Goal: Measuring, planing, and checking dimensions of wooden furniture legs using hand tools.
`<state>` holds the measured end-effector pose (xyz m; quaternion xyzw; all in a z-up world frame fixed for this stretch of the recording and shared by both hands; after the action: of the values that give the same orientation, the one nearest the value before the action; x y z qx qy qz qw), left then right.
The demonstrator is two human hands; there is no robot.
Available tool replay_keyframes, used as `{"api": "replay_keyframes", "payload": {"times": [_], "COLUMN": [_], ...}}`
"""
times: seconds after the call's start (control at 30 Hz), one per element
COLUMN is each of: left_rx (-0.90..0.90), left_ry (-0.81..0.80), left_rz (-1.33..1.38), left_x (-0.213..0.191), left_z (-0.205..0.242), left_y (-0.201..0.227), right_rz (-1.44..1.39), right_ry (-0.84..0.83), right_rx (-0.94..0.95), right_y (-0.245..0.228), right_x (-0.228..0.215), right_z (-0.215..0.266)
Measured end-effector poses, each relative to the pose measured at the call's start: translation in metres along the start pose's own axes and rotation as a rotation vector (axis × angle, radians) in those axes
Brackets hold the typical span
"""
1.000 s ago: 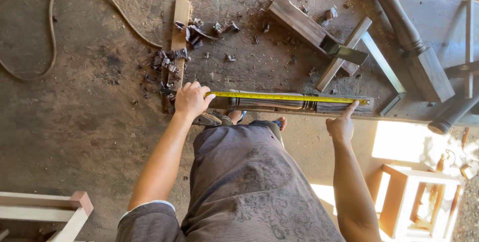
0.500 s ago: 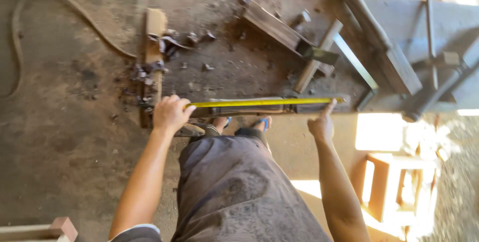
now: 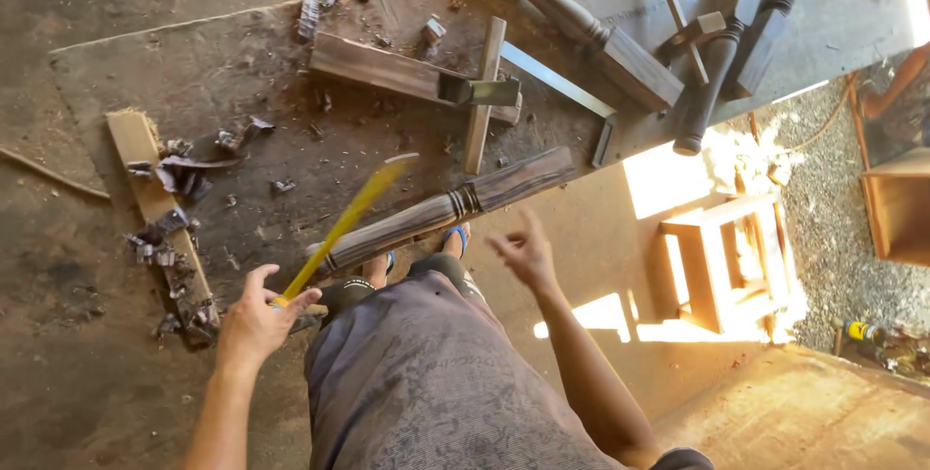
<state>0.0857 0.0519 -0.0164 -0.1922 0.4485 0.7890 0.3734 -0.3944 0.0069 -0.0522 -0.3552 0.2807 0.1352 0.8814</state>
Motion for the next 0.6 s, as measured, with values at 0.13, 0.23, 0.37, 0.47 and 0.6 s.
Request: {"api": "replay_keyframes", "payload": {"times": [0.13, 0.23, 0.37, 0.47, 0.6], "left_rx": [0.024, 0.337, -0.141, -0.075, 0.06], "left_ry": [-0.057, 0.218, 0.058, 0.089, 0.087], "left_rz": [0.259, 0.846, 1.284, 1.34, 1.201], "left_x": [0.027, 0.136, 0.157, 0.2, 0.245], "left_z": [-0.015, -0.063, -0.094, -0.129, -0.168], "left_y": [0.066, 0.048, 0.182, 0.251, 0.315], "right_rz": [0.103, 0.073, 0.203, 0.382, 0.195], "right_ry": [-0.4, -0.57, -0.655, -0.521, -0.317], "right_rx": [-0.106, -0.234, -0.517, -0.571, -0.734], "right_y": [-0.068, -0.094, -0.14, -0.14, -0.117], "right_x": [0.013, 0.015, -0.01, -0.045, -0.12], "right_z": [0.067, 0.072, 0.061, 0.023, -0.054]}}
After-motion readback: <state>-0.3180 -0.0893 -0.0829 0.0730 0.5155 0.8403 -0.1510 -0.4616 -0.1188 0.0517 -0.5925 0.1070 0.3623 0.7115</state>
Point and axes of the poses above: each hand's wrist, its own z-axis away from the middle knuckle, its own x-axis out of the palm, y = z × x, the point moved 5 cm from there along -z, towards the middle knuckle, and after that the axes turned 15 degrees about x, right-handed, at the moved point
